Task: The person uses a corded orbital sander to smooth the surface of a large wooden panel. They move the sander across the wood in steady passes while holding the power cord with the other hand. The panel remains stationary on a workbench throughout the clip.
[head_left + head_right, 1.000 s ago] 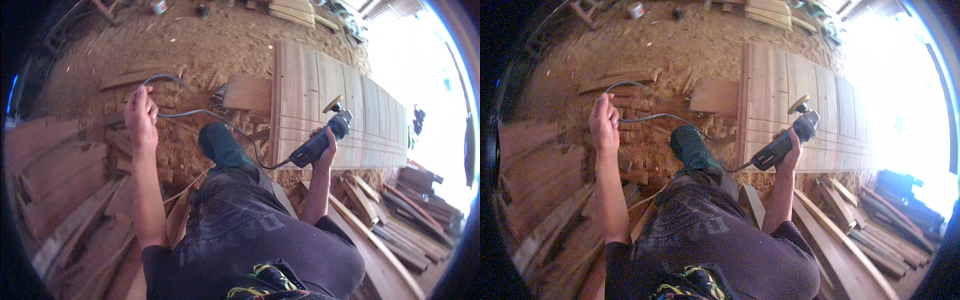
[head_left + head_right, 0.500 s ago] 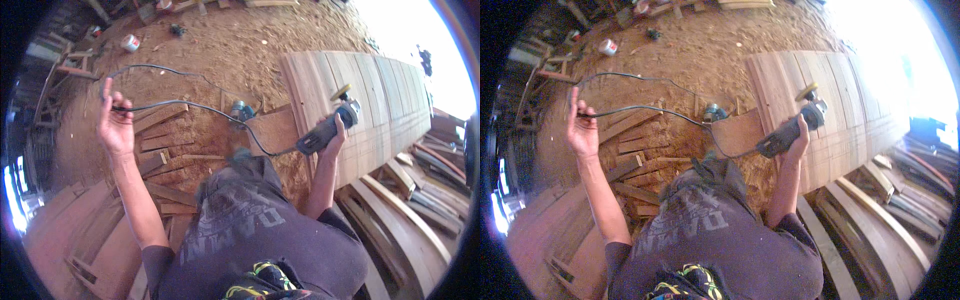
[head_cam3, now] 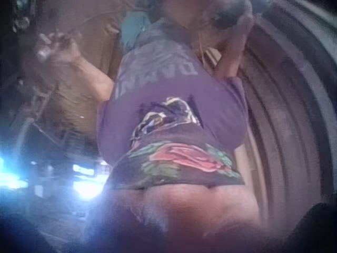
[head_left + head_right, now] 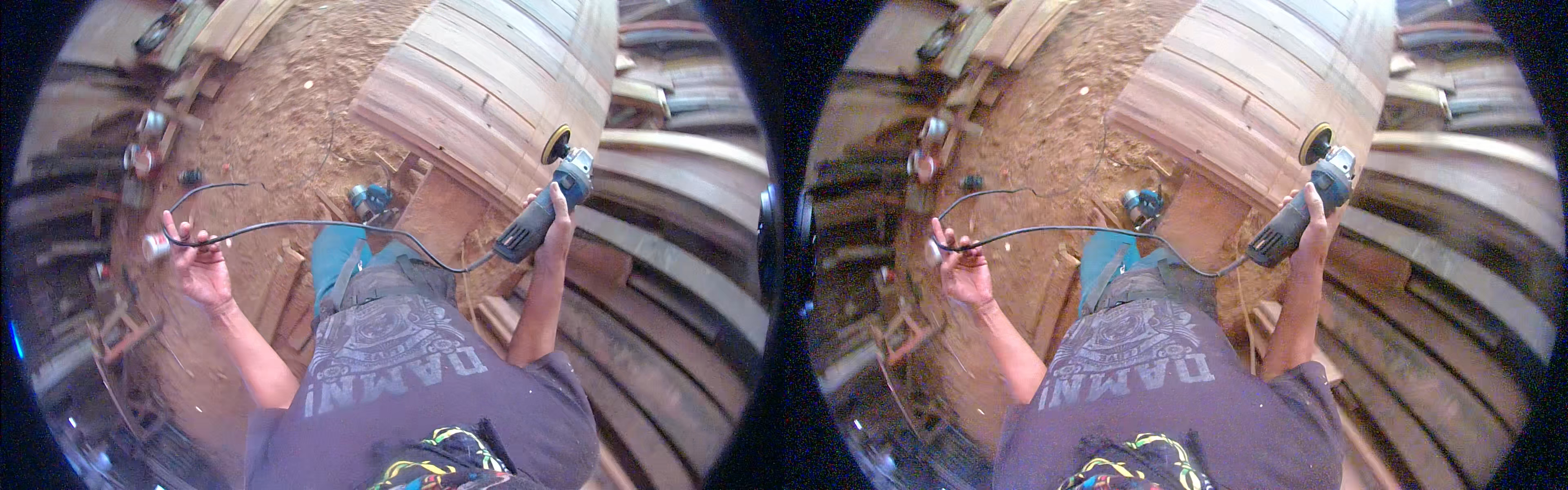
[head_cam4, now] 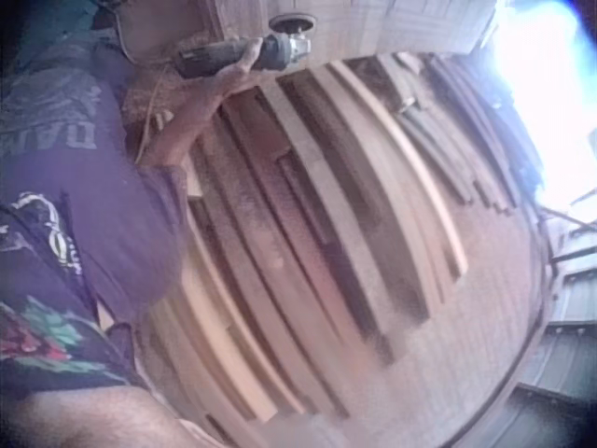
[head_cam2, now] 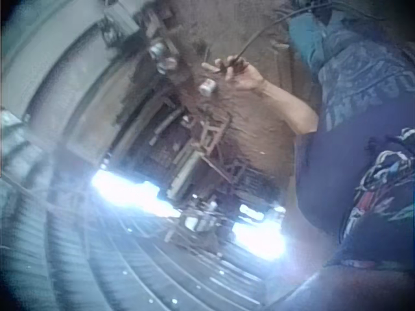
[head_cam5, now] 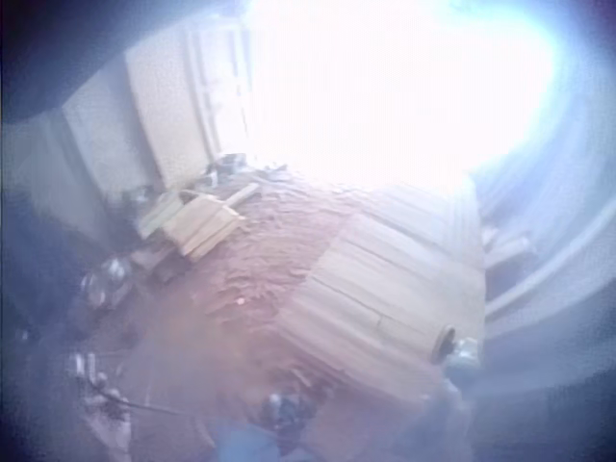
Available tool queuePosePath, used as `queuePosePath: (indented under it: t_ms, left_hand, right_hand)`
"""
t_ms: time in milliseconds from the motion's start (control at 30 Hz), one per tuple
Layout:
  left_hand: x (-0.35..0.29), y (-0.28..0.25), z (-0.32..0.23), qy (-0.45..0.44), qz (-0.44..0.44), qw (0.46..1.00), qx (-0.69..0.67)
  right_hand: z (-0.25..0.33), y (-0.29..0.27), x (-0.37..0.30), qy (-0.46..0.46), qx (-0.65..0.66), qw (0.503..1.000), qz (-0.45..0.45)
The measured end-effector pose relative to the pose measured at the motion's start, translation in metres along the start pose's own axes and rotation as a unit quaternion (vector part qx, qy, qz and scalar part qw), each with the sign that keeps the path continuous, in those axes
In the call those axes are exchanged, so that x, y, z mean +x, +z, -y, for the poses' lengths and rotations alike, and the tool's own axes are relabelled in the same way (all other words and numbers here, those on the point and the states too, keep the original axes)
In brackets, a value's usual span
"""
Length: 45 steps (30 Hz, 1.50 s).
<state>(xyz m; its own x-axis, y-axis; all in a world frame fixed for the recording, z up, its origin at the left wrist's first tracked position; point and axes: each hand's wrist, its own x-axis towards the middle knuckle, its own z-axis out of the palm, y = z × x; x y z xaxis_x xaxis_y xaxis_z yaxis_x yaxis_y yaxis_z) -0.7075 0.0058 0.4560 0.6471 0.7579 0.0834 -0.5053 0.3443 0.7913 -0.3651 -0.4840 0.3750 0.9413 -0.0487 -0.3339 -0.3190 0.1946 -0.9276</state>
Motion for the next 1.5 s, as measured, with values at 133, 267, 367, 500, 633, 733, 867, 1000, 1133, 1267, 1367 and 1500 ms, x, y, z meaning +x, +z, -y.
queuePosePath:
  t_ms: [133,267,367,500,633,733,867,1000,1133,1267,1367,1500]
  left_hand:
    - [0.026,0.024,0.033,-0.065,0.079,0.986,0.128]
    - [0.041,0.043,0.060,-0.036,0.079,0.922,0.377]
    - [0.047,0.035,0.082,-0.033,0.070,0.922,0.380]
    - [0.051,0.005,0.098,-0.022,0.081,0.920,0.383]
    - [0.062,-0.026,0.111,-0.046,0.095,0.916,0.387]
    - [0.069,-0.039,0.123,-0.055,0.104,0.914,0.389]
    - [0.076,-0.025,0.149,-0.085,0.154,0.915,0.362]
    - [0.086,0.000,0.178,-0.101,0.210,0.902,0.363]
    - [0.101,0.008,0.211,-0.103,0.250,0.891,0.366]
    - [0.112,0.016,0.248,-0.152,0.261,0.879,0.370]
    - [0.115,0.019,0.273,-0.203,0.245,0.877,0.360]
    - [0.122,0.027,0.298,-0.239,0.227,0.860,0.389]
  right_hand:
    - [-0.013,-0.034,-0.044,0.003,-0.063,0.997,-0.040]
    - [-0.055,-0.011,-0.062,0.021,-0.216,0.976,-0.010]
    - [-0.093,0.036,-0.053,-0.015,-0.318,0.948,0.025]
    - [-0.135,0.101,-0.031,0.028,-0.386,0.919,0.072]
    - [-0.148,0.108,-0.021,0.064,-0.411,0.908,0.054]
    - [-0.151,0.086,-0.027,0.079,-0.440,0.894,0.022]
    - [-0.156,0.053,-0.042,0.073,-0.450,0.890,-0.019]
    - [-0.156,0.028,-0.054,0.069,-0.451,0.889,-0.048]
    - [-0.148,0.013,-0.061,0.073,-0.465,0.880,-0.068]
    - [-0.131,0.002,-0.072,0.116,-0.458,0.876,-0.099]
    - [-0.115,-0.009,-0.080,0.115,-0.475,0.862,-0.136]
    - [-0.092,-0.033,-0.092,0.085,-0.506,0.837,-0.191]
